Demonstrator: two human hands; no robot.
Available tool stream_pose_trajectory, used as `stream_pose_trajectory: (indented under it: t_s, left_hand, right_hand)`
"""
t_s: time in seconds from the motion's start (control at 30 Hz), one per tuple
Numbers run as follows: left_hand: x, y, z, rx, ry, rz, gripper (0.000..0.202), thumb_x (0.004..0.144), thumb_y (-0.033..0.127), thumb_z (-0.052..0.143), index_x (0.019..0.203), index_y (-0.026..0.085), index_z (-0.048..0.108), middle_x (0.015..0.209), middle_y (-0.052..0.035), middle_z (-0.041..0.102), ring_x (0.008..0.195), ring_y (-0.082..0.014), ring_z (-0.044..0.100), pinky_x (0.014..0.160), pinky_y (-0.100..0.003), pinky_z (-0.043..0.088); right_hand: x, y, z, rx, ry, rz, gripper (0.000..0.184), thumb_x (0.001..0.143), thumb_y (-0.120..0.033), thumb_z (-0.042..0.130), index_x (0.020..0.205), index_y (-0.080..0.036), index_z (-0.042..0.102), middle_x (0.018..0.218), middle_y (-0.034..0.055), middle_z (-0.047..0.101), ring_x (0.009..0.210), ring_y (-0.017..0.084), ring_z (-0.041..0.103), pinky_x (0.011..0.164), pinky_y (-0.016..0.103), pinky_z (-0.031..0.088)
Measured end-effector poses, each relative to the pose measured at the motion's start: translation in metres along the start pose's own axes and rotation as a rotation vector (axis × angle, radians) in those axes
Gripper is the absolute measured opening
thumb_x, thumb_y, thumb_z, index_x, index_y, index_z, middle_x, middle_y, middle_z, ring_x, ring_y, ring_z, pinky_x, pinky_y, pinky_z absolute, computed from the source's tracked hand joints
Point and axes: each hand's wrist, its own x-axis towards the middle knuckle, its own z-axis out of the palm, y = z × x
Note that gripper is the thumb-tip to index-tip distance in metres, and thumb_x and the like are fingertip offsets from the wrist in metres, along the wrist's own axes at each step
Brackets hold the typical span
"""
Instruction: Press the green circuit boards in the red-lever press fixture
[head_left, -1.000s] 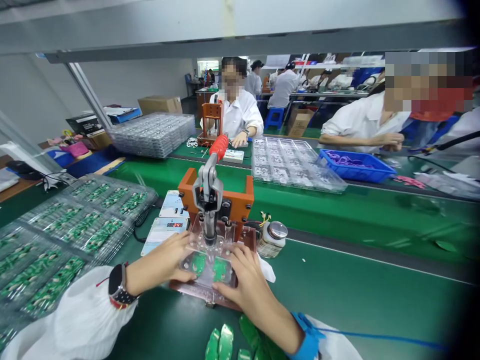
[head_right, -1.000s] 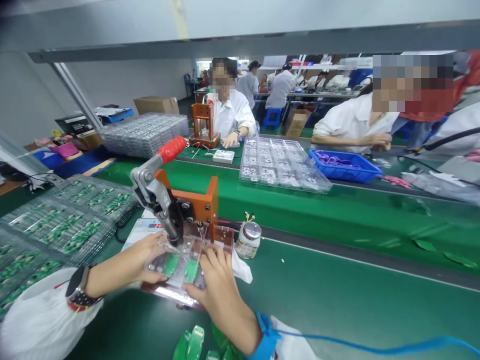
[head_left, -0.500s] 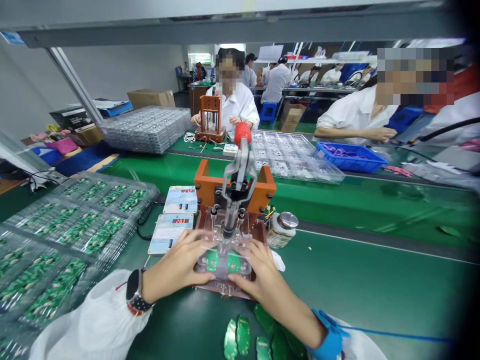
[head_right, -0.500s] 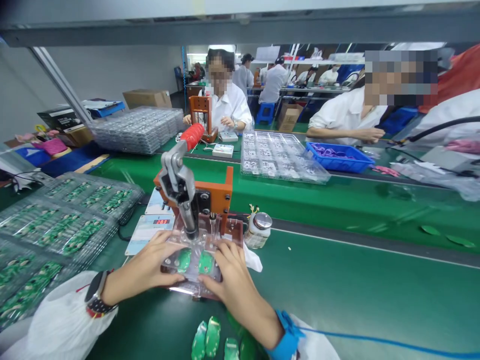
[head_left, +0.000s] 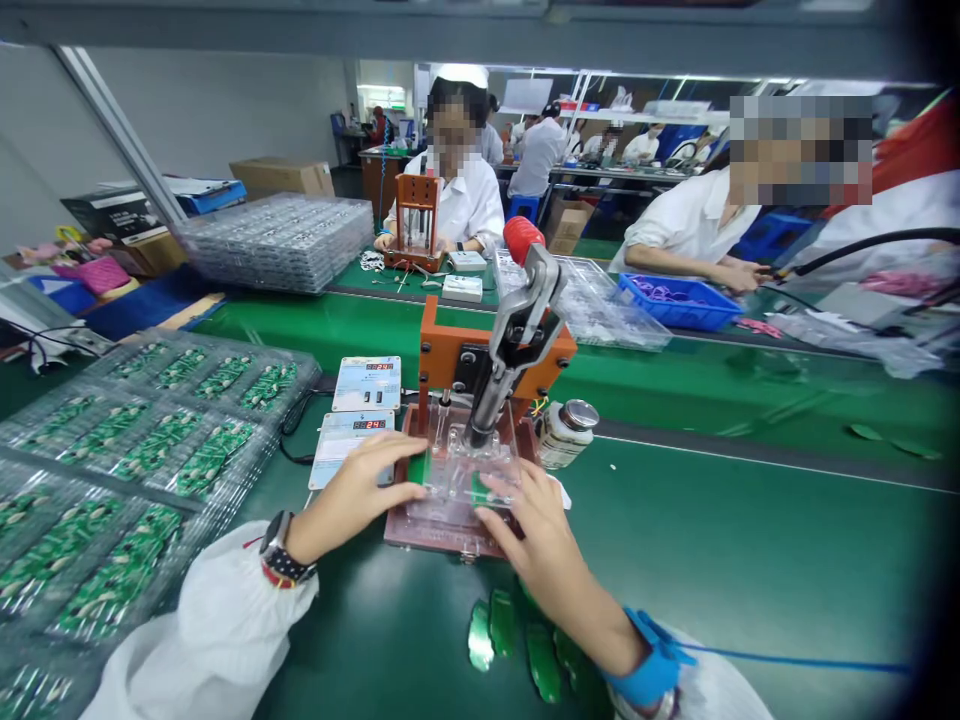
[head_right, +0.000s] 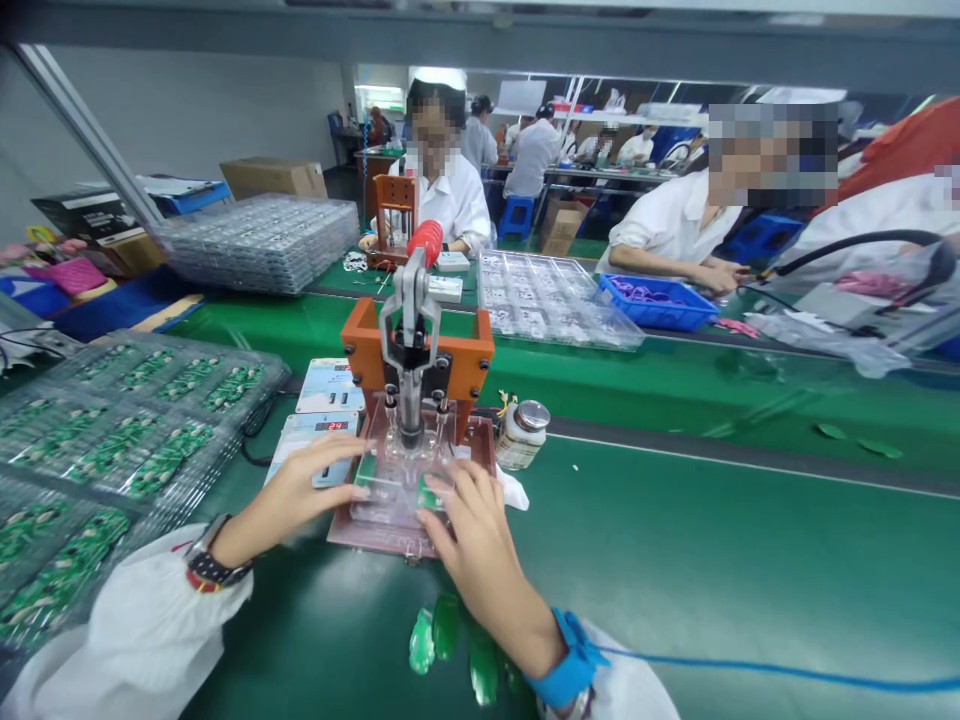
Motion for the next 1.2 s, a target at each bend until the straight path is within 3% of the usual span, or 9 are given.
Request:
stream_pose_trajectory:
  t_s: [0.17, 0.33, 0.47, 0.67, 0.9, 1.2]
  left_hand:
    - [-0.011, -0.002, -0.014, -0.305, 0.208, -0.214, 0.042, 0.071, 0.040, 0.079, 0.107, 0.020, 0.072, 0.114, -0.0092, 0.069, 0.111, -0.0297, 0.059, 0.099, -0.042, 0.043]
    - [-0.023, 0.006, 0.001, -0.844, 0.345, -0.346, 0.047, 0.076, 0.052, 0.073, 0.108, 0.018, 0.070, 0.119, -0.0106, 0.067, 0.106, -0.0255, 0.062, 0.084, -0.032, 0.050]
    - [-0.029, 0.010, 0.015, -1.116, 0.308, -0.409, 0.043, 0.084, 0.056, 0.062, 0.106, 0.019, 0.068, 0.109, -0.0093, 0.069, 0.100, -0.0222, 0.063, 0.076, -0.029, 0.050]
    - [-0.032, 0.010, 0.021, -1.213, 0.241, -0.422, 0.041, 0.087, 0.056, 0.058, 0.106, 0.020, 0.066, 0.104, -0.0081, 0.070, 0.088, -0.0184, 0.063, 0.073, -0.029, 0.049]
    - [-0.036, 0.013, 0.024, -1.235, 0.252, -0.360, 0.037, 0.086, 0.049, 0.064, 0.109, 0.020, 0.068, 0.107, -0.0094, 0.070, 0.093, -0.0186, 0.061, 0.073, -0.026, 0.047]
    - [-0.038, 0.012, 0.023, -1.146, 0.245, -0.314, 0.036, 0.087, 0.047, 0.063, 0.110, 0.021, 0.069, 0.110, -0.0083, 0.069, 0.096, -0.0197, 0.060, 0.074, -0.027, 0.046]
  right_hand:
    - [0.002, -0.033, 0.019, -0.127, -0.014, -0.004, 0.024, 0.095, -0.020, 0.045, 0.111, -0.020, 0.063, 0.123, 0.0125, 0.054, 0.117, 0.032, 0.042, 0.095, 0.049, 0.038]
    - [0.022, -0.048, 0.026, -0.147, -0.105, 0.089, 0.019, 0.091, -0.017, 0.050, 0.089, -0.020, 0.069, 0.115, 0.0114, 0.055, 0.106, 0.034, 0.045, 0.086, 0.051, 0.042]
    - [0.031, -0.052, 0.024, -0.110, -0.129, 0.155, 0.017, 0.091, -0.017, 0.050, 0.082, -0.018, 0.065, 0.101, 0.0109, 0.055, 0.093, 0.029, 0.048, 0.079, 0.046, 0.044]
    - [0.033, -0.048, 0.030, -0.117, -0.046, 0.192, 0.013, 0.085, -0.013, 0.054, 0.084, -0.021, 0.063, 0.097, 0.0096, 0.052, 0.097, 0.032, 0.045, 0.083, 0.047, 0.041]
    - [0.034, -0.044, 0.038, -0.150, -0.062, 0.131, 0.015, 0.085, -0.009, 0.050, 0.086, -0.018, 0.062, 0.105, 0.0122, 0.054, 0.100, 0.034, 0.043, 0.088, 0.051, 0.038]
    - [0.037, -0.041, 0.032, -0.156, -0.096, 0.081, 0.015, 0.085, -0.009, 0.051, 0.090, -0.019, 0.061, 0.103, 0.0102, 0.055, 0.094, 0.029, 0.046, 0.084, 0.042, 0.041]
